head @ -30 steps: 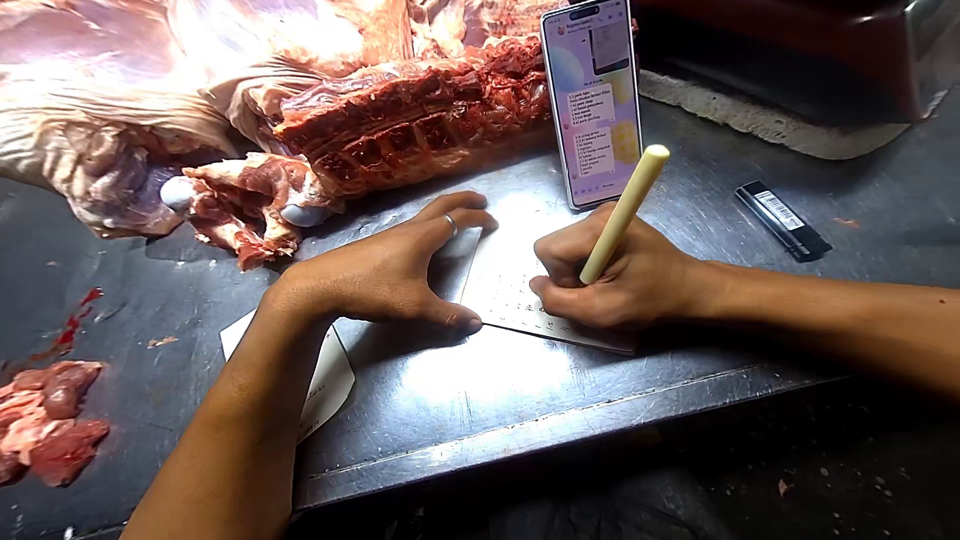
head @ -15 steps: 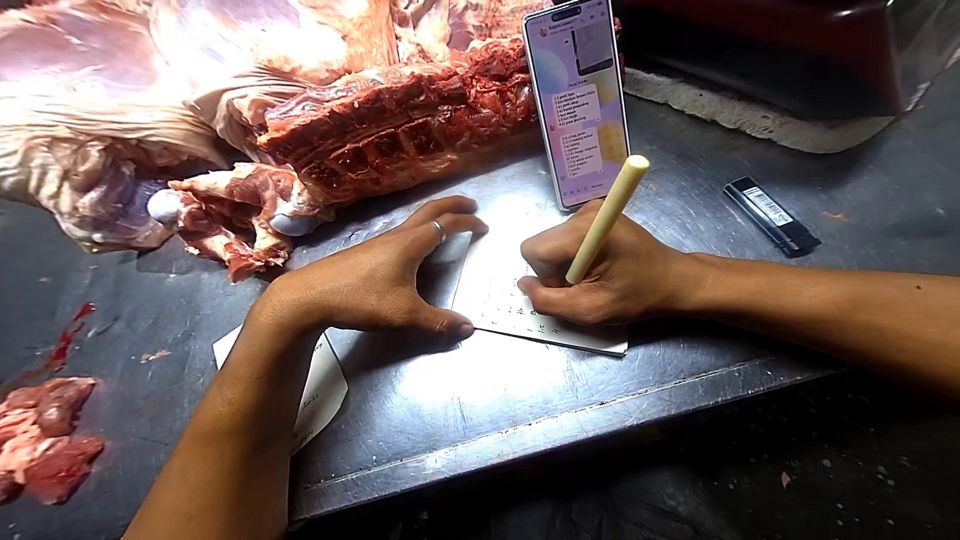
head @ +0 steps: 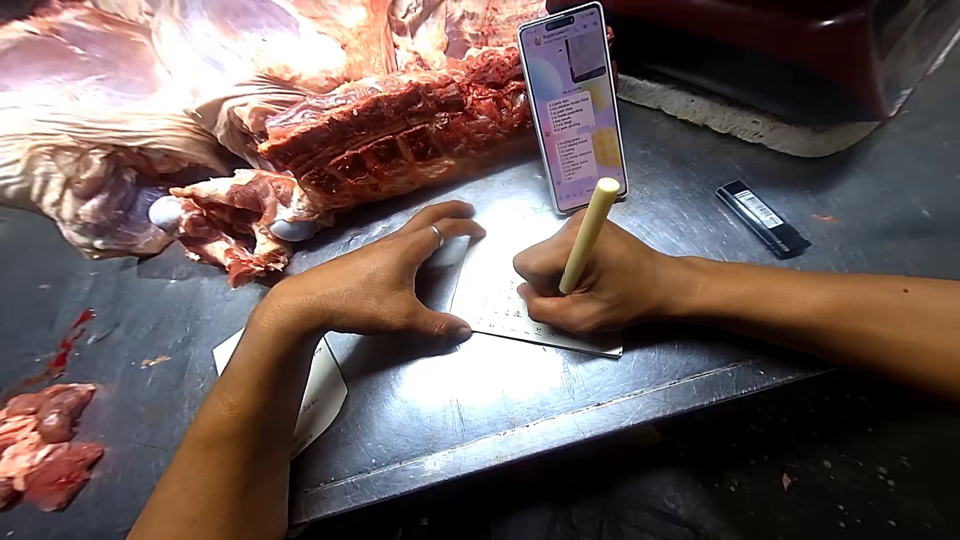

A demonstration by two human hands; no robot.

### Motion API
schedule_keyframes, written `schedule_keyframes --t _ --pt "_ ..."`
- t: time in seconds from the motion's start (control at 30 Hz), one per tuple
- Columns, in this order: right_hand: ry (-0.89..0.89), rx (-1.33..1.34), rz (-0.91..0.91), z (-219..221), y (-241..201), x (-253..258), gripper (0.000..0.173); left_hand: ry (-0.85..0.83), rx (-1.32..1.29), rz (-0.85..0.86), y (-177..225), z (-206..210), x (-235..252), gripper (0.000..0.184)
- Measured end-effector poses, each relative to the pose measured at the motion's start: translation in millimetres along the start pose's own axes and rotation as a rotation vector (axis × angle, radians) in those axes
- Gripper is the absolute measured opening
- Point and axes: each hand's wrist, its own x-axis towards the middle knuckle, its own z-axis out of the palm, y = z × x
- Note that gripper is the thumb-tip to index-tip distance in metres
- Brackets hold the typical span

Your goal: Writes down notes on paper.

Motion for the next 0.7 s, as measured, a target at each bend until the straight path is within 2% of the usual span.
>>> schedule_keyframes --t 0.7 --pt "0.002 0.024 -0.003 0.0 1.5 1.1 0.021 0.024 0.008 -0.013 2.1 2.4 -2.4 0.099"
